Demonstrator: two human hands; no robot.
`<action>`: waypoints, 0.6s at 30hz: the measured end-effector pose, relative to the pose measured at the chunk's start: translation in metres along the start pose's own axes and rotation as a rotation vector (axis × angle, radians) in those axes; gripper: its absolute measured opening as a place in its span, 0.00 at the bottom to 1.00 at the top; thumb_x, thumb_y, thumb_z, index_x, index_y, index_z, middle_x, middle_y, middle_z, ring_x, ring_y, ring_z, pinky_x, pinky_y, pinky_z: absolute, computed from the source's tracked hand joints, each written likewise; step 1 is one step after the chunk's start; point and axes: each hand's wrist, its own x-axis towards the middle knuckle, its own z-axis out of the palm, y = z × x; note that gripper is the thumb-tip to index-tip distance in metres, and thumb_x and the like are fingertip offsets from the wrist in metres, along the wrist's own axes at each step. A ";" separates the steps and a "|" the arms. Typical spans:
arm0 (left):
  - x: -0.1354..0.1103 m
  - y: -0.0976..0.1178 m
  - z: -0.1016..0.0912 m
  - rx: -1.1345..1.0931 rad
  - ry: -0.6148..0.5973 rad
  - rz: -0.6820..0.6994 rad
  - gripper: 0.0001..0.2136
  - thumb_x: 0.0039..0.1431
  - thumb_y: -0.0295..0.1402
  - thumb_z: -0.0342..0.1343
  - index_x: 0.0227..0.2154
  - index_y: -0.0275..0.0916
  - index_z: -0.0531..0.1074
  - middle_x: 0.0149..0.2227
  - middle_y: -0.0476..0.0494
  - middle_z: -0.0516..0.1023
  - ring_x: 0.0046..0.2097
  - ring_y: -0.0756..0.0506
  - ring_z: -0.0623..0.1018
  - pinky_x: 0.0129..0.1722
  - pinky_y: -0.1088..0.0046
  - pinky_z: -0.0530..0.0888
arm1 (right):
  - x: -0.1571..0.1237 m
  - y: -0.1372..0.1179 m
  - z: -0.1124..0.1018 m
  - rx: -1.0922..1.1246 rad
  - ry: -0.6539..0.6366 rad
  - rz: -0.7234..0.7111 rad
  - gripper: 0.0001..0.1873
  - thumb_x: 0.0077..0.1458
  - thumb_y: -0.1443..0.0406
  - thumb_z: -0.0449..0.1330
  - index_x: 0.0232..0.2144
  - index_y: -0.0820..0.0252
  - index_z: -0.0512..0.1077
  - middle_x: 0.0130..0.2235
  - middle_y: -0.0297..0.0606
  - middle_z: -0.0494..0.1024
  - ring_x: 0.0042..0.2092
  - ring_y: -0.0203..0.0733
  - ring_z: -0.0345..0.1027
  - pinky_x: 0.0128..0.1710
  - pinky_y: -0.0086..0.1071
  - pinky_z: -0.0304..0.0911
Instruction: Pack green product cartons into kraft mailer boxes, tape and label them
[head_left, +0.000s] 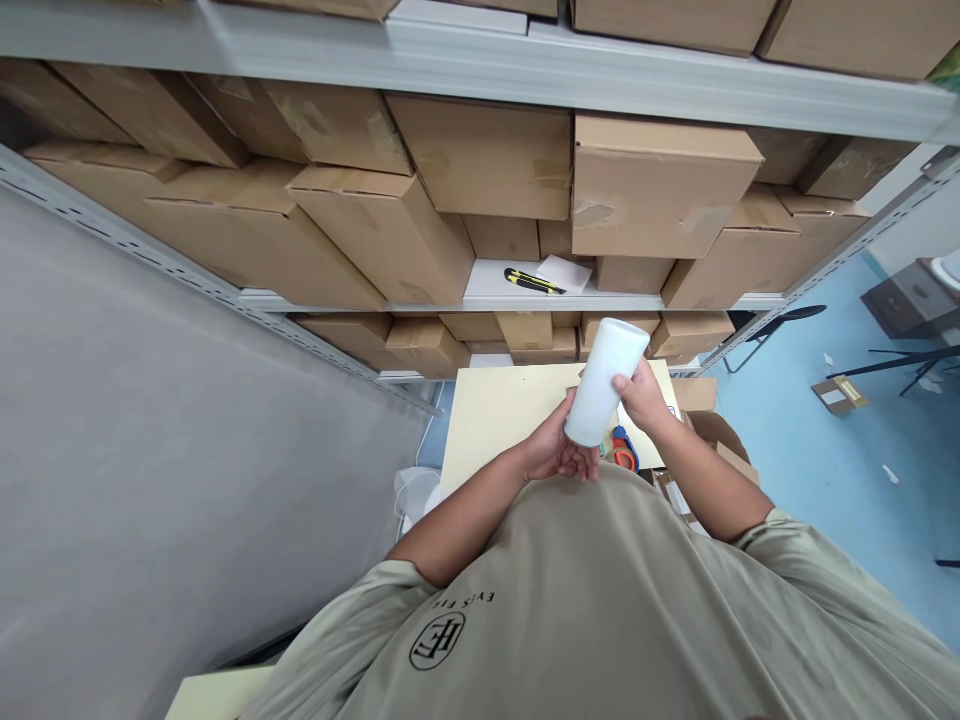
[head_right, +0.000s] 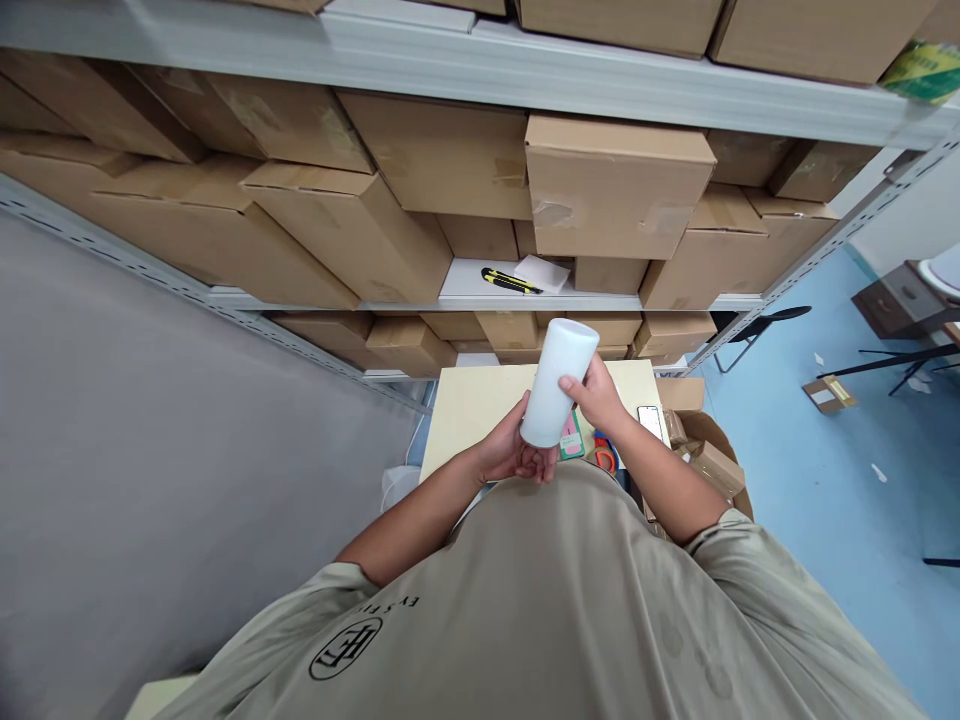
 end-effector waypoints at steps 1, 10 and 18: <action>-0.001 -0.001 0.001 0.020 -0.011 0.014 0.60 0.53 0.87 0.29 0.30 0.31 0.84 0.29 0.27 0.85 0.24 0.44 0.80 0.16 0.74 0.56 | 0.001 0.001 0.002 0.033 0.031 0.026 0.49 0.46 0.26 0.73 0.54 0.50 0.71 0.41 0.38 0.81 0.40 0.49 0.77 0.34 0.38 0.74; -0.008 -0.006 0.015 0.236 0.024 0.200 0.60 0.53 0.88 0.30 0.35 0.33 0.86 0.35 0.28 0.88 0.29 0.42 0.83 0.23 0.71 0.69 | 0.000 -0.002 0.010 0.300 0.109 0.235 0.41 0.46 0.38 0.82 0.48 0.49 0.67 0.32 0.25 0.74 0.27 0.36 0.66 0.20 0.28 0.58; -0.018 -0.006 0.006 0.713 0.780 0.927 0.36 0.64 0.70 0.63 0.48 0.38 0.85 0.37 0.39 0.87 0.37 0.42 0.86 0.38 0.66 0.82 | 0.002 0.007 0.019 0.674 0.135 0.647 0.29 0.62 0.40 0.73 0.45 0.54 0.70 0.26 0.29 0.76 0.26 0.43 0.74 0.24 0.33 0.74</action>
